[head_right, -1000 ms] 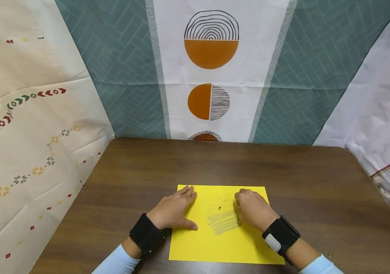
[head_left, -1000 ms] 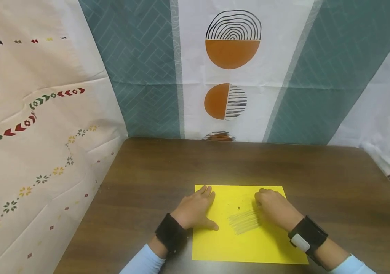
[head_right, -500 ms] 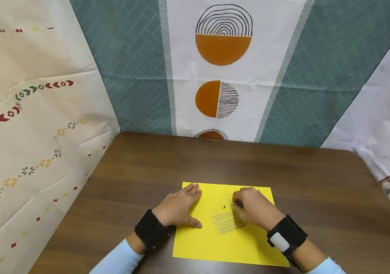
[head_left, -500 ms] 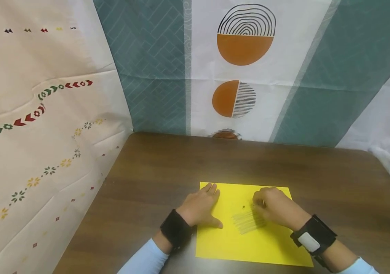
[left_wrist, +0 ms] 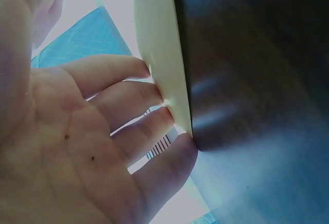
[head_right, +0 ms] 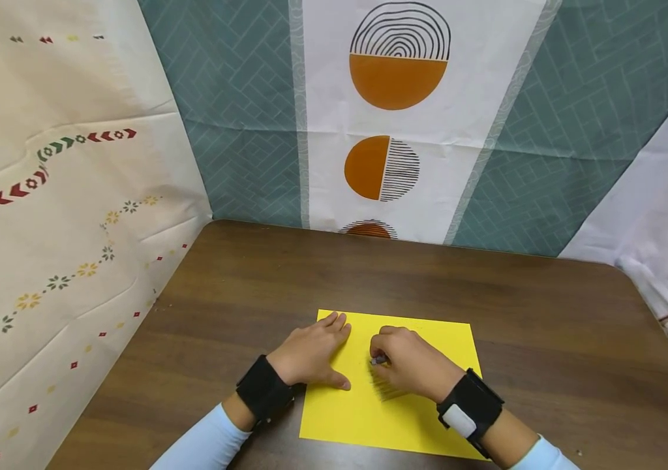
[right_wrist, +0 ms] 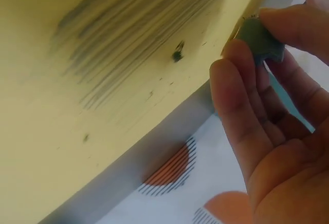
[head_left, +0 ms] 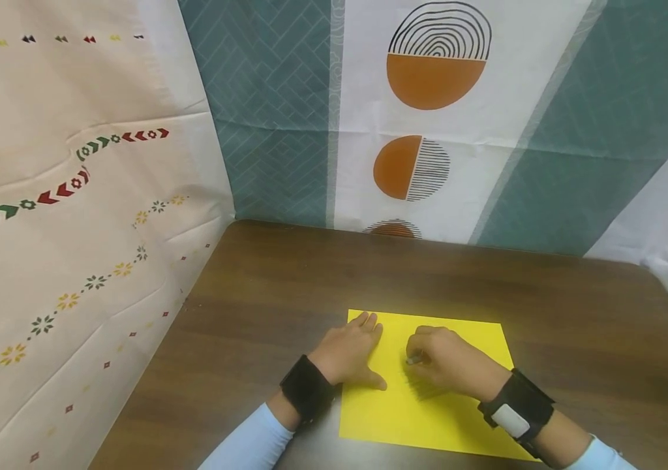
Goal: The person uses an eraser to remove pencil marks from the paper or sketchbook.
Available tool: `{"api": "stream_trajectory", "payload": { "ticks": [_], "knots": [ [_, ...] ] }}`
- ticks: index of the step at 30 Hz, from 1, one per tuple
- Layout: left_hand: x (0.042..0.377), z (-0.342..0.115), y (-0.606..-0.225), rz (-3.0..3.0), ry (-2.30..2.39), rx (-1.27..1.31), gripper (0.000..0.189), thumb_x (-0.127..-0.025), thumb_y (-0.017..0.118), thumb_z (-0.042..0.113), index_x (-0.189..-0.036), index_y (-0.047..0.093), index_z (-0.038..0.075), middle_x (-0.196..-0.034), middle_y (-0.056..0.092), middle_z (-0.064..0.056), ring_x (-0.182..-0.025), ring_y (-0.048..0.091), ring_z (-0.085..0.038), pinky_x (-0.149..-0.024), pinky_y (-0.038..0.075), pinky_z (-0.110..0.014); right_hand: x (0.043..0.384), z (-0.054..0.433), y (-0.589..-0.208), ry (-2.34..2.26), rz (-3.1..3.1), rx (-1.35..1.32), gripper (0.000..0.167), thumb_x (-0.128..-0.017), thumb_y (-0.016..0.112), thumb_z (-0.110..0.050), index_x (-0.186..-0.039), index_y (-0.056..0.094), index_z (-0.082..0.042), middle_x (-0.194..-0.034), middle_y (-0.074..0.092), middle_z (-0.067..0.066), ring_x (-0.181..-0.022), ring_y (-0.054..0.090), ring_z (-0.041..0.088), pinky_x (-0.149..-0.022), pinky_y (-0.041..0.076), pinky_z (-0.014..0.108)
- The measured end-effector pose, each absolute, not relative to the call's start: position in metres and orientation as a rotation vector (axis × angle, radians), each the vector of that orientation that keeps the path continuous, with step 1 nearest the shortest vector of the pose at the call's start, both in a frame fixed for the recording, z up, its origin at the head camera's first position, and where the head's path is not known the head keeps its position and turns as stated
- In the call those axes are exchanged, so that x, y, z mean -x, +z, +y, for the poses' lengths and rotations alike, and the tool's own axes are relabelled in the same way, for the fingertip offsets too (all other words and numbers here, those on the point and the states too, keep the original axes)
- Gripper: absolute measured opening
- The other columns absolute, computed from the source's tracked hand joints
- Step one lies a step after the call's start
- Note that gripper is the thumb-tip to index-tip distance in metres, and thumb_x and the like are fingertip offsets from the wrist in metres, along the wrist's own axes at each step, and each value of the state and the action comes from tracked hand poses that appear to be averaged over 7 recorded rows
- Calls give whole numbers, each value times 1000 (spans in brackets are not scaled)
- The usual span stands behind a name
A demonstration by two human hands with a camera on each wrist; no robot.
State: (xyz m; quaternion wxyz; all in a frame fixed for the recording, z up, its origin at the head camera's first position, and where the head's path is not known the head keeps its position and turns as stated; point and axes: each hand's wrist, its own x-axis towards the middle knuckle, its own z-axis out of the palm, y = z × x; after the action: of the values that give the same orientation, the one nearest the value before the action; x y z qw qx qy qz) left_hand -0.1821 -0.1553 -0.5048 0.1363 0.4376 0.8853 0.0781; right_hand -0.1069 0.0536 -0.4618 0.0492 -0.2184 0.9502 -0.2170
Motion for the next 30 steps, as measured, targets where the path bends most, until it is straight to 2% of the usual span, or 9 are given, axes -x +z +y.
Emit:
{"api": "stream_trajectory", "payload": {
  "ticks": [5,12,18,26,30],
  "knots": [
    [182,-155,-504,2559,237,-1252,101,-76,77,66,-154,44,11,-161,34,-9,-150,28,-24,-98,48,-53,108,45,-463,-663,2853,730,21,-79,78,6,-84,69,-13,-79,56,-10,-71,52,3,-67,53,24],
    [181,-155,-505,2568,236,-1255,100,-75,78,65,-152,46,10,-160,36,-9,-149,29,-24,-96,50,-52,108,36,-474,-520,2830,801,24,-79,71,10,-81,63,-13,-76,46,-11,-67,43,6,-64,46,23],
    [181,-154,-505,2563,242,-1247,101,-75,79,64,-153,45,11,-161,35,-9,-150,28,-24,-96,50,-53,107,28,-476,-342,2883,857,24,-76,75,8,-79,61,-11,-74,43,-7,-61,38,8,-58,41,22],
    [181,-151,-505,2565,276,-1238,101,-74,82,61,-153,46,9,-161,35,-10,-149,29,-25,-98,49,-52,101,25,-485,-84,2986,848,25,-70,78,4,-84,62,-8,-78,49,0,-61,46,12,-56,49,28],
    [180,-153,-504,2539,288,-1223,101,-75,82,61,-153,45,9,-161,34,-11,-150,28,-26,-100,48,-51,95,51,-488,35,3076,789,21,-71,75,8,-83,64,-6,-78,52,2,-63,50,16,-56,51,32]
  ]
}}
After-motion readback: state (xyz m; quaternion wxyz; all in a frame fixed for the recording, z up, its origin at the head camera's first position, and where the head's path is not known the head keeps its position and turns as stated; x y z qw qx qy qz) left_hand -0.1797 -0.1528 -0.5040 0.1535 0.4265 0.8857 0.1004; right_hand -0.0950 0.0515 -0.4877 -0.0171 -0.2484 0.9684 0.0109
